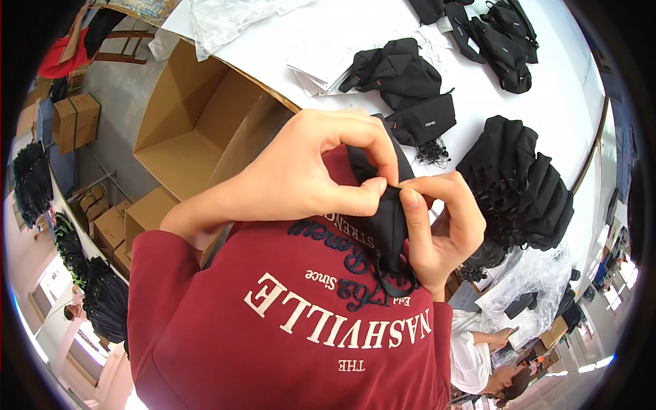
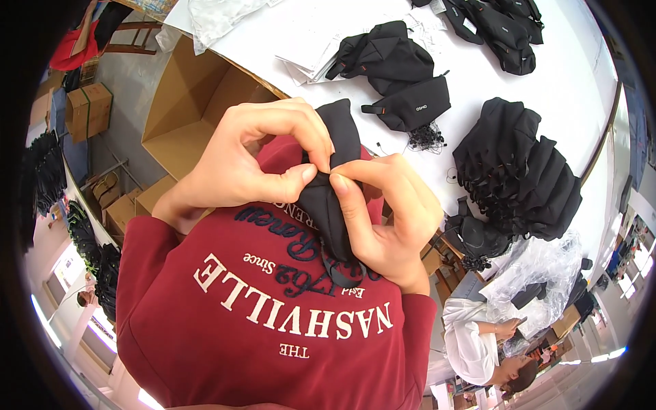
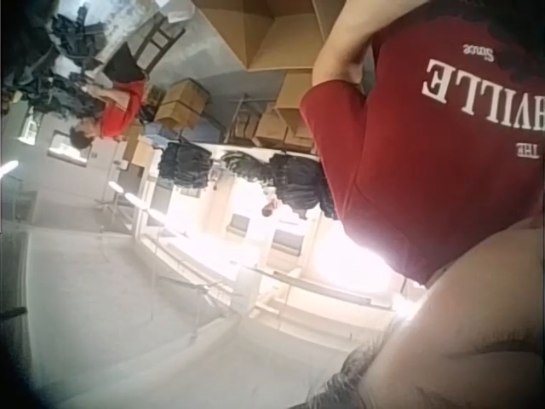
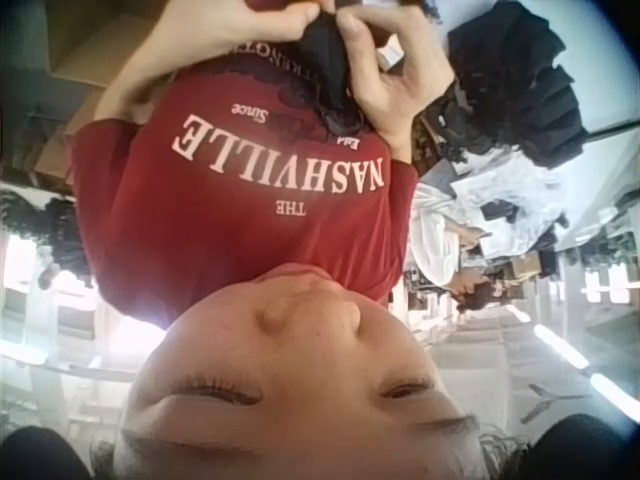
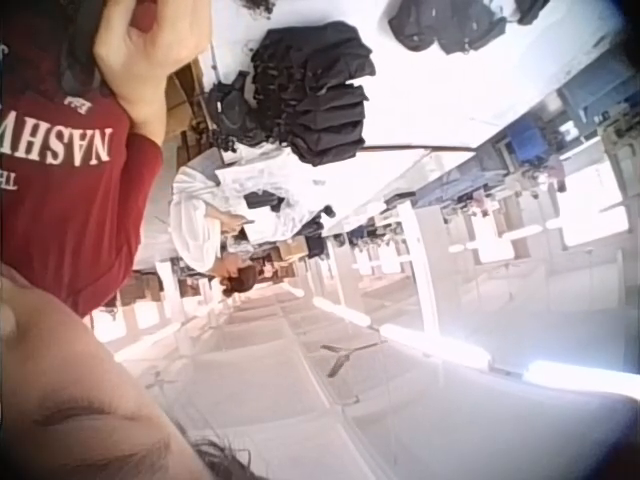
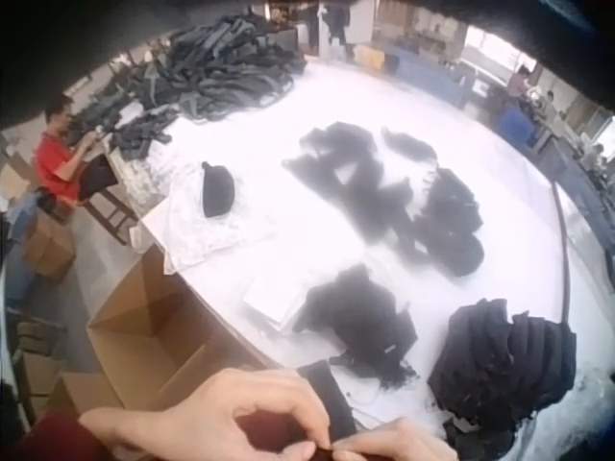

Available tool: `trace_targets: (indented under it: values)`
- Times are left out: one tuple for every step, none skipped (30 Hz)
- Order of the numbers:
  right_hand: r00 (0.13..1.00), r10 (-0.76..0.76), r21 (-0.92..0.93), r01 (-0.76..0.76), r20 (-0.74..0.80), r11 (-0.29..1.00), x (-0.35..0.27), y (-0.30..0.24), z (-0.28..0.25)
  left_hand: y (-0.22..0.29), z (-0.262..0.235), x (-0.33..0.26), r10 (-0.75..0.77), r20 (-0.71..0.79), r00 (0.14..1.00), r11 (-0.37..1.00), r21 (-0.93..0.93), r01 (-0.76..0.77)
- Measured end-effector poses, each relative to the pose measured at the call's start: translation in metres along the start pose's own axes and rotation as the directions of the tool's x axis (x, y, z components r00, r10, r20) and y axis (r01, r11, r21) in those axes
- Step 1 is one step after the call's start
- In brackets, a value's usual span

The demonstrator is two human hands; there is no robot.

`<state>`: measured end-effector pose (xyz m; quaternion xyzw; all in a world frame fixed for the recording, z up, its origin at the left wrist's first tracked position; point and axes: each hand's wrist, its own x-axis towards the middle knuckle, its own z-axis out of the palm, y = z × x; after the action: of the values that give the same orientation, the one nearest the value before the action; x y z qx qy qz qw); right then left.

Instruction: The recorder is assembling and packing small black fabric pouches, attaching small plastic clips or labels.

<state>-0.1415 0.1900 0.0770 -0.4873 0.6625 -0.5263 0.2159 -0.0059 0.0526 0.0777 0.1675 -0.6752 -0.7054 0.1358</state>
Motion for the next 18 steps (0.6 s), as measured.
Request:
trace_targets:
  values:
    - [1.0,0.006,0.007,-0.006,-0.007,1.0,-0.0004,-0.0001,0.0002,-0.0002,0.0001,0.0,-0.005,0.0,1.0,1.0,0.002,0.005]
    - [1.0,0.011,0.014,-0.011,-0.013,1.0,-0.0006,-0.0002,0.0003,-0.0004,0.0001,0.0002,-0.01,0.0,1.0,1.0,0.005,0.01]
    - [1.0,0.013,0.013,-0.013,-0.014,1.0,-0.0004,-0.0005,0.0,-0.0001,0.0,0.0006,-0.01,0.002,1.0,1.0,0.004,0.01]
    - [1.0,0.017,0.009,-0.017,-0.01,1.0,0.0,-0.0005,-0.0003,0.0001,0.0,0.0007,-0.025,0.004,1.0,1.0,-0.005,0.025]
    - [1.0,0.021,0.005,-0.021,-0.005,1.0,0.0001,-0.0004,-0.0003,0.0003,0.0,0.0009,-0.039,0.005,0.999,0.999,-0.014,0.039]
    - [1.0,0.022,0.005,-0.022,-0.005,1.0,0.0001,-0.0001,0.0,0.0005,0.0,0.0011,-0.04,0.005,0.999,0.999,-0.014,0.04]
    - [1.0,0.016,0.016,-0.016,-0.001,1.0,0.0004,0.0,0.0004,0.0006,-0.0003,0.0017,-0.04,0.016,0.999,0.999,-0.025,0.04]
    - [1.0,0.009,0.026,-0.009,0.002,1.0,0.0007,0.0002,0.0007,0.0006,-0.0006,0.002,-0.039,0.027,0.999,0.999,-0.035,0.04]
    - [1.0,0.009,0.026,-0.009,0.002,1.0,0.0011,0.0006,0.0006,0.0003,-0.0014,0.0018,-0.039,0.027,0.999,0.999,-0.035,0.04]
    - [1.0,0.006,0.025,-0.006,0.018,1.0,0.0014,0.0012,-0.0001,-0.0002,-0.0025,0.0014,-0.035,0.036,0.999,0.999,-0.022,0.036]
    - [0.999,0.002,0.024,-0.002,0.035,1.0,0.0016,0.0015,-0.0005,-0.0005,-0.003,0.0012,-0.031,0.044,0.999,0.999,-0.008,0.031]
    - [0.999,0.001,0.024,-0.002,0.034,1.0,0.0014,0.001,-0.0005,-0.0002,-0.0028,0.0011,-0.031,0.044,0.999,0.999,-0.007,0.031]
    - [1.0,0.014,0.034,-0.014,0.027,0.999,0.0017,-0.0006,-0.0001,0.0004,-0.0033,0.0011,-0.03,0.036,0.999,1.0,-0.004,0.03]
    - [0.999,0.026,0.043,-0.027,0.02,0.999,0.002,-0.0019,0.0002,0.0009,-0.0038,0.0012,-0.029,0.027,0.999,1.0,-0.002,0.029]
    - [0.999,0.026,0.042,-0.027,0.019,0.999,0.0022,-0.0028,0.0002,0.0011,-0.0048,0.0015,-0.028,0.029,0.999,1.0,-0.002,0.028]
    - [0.999,0.036,0.035,-0.037,0.026,0.999,0.0018,-0.0027,-0.0004,0.0008,-0.0051,0.0016,-0.037,0.033,0.999,0.999,0.005,0.037]
    - [0.998,0.046,0.029,-0.047,0.032,0.999,0.0016,-0.0024,-0.0009,0.0006,-0.0053,0.0016,-0.046,0.038,0.998,0.999,0.011,0.046]
    - [0.998,0.045,0.03,-0.046,0.032,0.999,0.0014,-0.0012,-0.0011,0.0011,-0.0054,0.0014,-0.047,0.037,0.998,0.999,0.012,0.046]
